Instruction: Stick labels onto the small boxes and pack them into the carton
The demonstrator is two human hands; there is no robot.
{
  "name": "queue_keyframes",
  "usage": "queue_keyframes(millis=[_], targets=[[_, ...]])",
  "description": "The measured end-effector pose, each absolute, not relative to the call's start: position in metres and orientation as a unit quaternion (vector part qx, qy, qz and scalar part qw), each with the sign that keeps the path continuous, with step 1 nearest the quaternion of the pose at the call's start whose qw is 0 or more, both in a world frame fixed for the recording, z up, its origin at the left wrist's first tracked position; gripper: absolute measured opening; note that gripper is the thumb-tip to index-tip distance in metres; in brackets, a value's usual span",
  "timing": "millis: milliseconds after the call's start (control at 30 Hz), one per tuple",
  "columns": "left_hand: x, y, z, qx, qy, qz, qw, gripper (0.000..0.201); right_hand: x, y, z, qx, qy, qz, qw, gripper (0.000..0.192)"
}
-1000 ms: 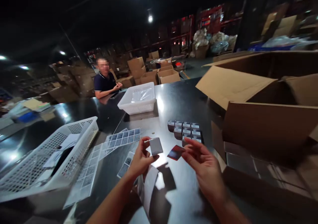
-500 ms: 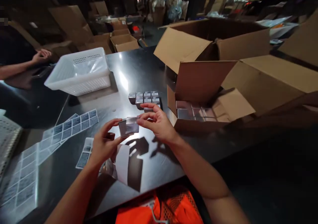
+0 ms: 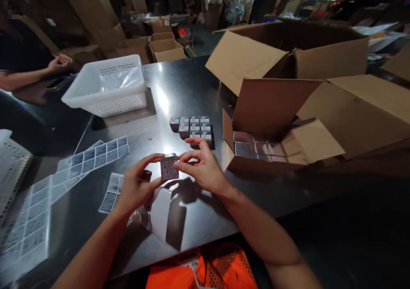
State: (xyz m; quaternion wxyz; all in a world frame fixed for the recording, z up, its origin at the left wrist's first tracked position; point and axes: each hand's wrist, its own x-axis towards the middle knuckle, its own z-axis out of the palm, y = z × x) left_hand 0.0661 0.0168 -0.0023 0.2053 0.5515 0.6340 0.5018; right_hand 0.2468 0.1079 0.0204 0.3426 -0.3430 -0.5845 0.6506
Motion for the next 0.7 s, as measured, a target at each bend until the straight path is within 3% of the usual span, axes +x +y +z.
queue_keyframes(millis=[200, 700], targets=[[0.0662, 0.0150, -0.0040, 0.565, 0.628, 0.498, 0.195, 0.043, 0.2467, 0.1073, 0.0198, -0.341, -0.580, 0.655, 0.345, 0.053], [0.0687, 0.0137, -0.0036, 0.566, 0.637, 0.490, 0.182, 0.042, 0.2420, 0.0981, 0.0218, -0.357, -0.558, 0.654, 0.365, 0.063]])
